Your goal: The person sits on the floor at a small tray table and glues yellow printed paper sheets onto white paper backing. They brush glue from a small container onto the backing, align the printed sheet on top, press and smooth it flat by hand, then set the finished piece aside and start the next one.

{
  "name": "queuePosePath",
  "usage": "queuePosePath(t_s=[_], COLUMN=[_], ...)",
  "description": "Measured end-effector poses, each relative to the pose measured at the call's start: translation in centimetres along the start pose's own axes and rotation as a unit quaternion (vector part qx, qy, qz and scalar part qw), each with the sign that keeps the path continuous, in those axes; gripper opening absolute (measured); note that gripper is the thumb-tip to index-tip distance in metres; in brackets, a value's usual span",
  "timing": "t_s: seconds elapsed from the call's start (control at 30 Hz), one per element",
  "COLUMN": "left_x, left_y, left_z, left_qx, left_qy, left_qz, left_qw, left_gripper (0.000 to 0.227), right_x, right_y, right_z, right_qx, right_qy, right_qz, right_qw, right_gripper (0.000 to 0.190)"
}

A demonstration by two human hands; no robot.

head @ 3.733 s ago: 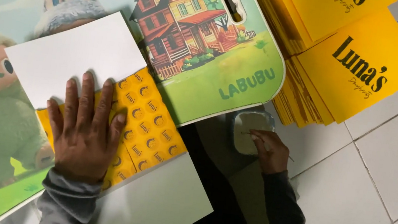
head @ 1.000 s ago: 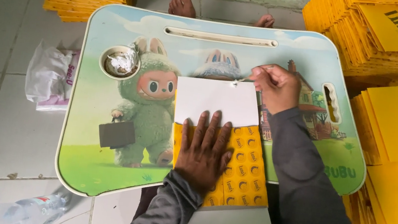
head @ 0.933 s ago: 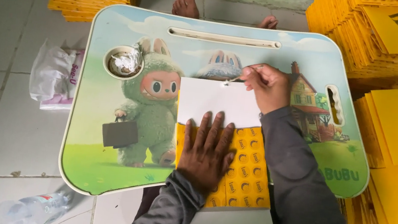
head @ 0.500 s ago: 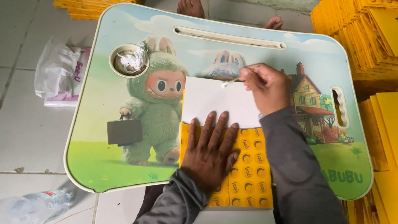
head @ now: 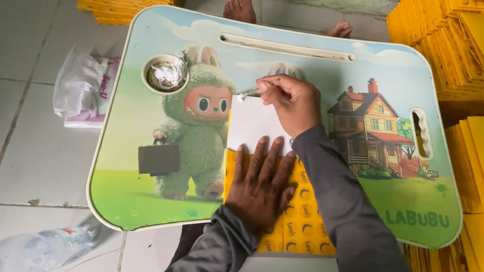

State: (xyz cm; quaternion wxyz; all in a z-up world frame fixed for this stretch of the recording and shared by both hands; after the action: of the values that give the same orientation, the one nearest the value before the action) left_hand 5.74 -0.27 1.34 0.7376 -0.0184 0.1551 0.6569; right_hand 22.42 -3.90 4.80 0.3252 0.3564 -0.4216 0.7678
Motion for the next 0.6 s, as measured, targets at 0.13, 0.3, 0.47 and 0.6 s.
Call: queuePosePath(t_s=[0.13,0.3,0.47,0.6], left_x=[-0.1,0.0,-0.1,0.0], left_y=[0.2,-0.1,0.1,0.0], left_z=[0.3,-0.8,-0.7,-0.5], left_qx=[0.031,-0.007,-0.042,-0.016], left_qy=[0.009,0.004,0.009,0.027], left_qz=[-0.002,-0.001,-0.006,-0.004], left_qw=[0.999,1.000,0.999,1.000], left_gripper=[0.066,0.065,0.064,0.065], right_x=[0.5,0.6,0.8,1.4], right_y=[0.3,1.5,1.3,0.1], right_z=[0.1,4.1,3.2,0.0], right_qx=[0.020,0.028,0.021,0.028], right_qy=[0.007,0.075,0.085,0.044], right_qz=[0.007,0.015,0.019,0.020], right_qw=[1.000,0.997,0.996,0.998], right_gripper=[0.012,0.012,0.014,0.013])
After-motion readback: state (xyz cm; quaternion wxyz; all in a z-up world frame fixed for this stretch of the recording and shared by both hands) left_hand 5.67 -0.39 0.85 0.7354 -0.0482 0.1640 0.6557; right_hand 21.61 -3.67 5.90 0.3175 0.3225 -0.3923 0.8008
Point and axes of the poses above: each hand's wrist, its own y-axis away from the middle knuckle, its own z-axis out of the back of the hand, x = y × z, the point moved 5 cm from there along -y, towards the middle knuckle, and after that the axes turned 4 degrees about z, right-handed, at the moved point
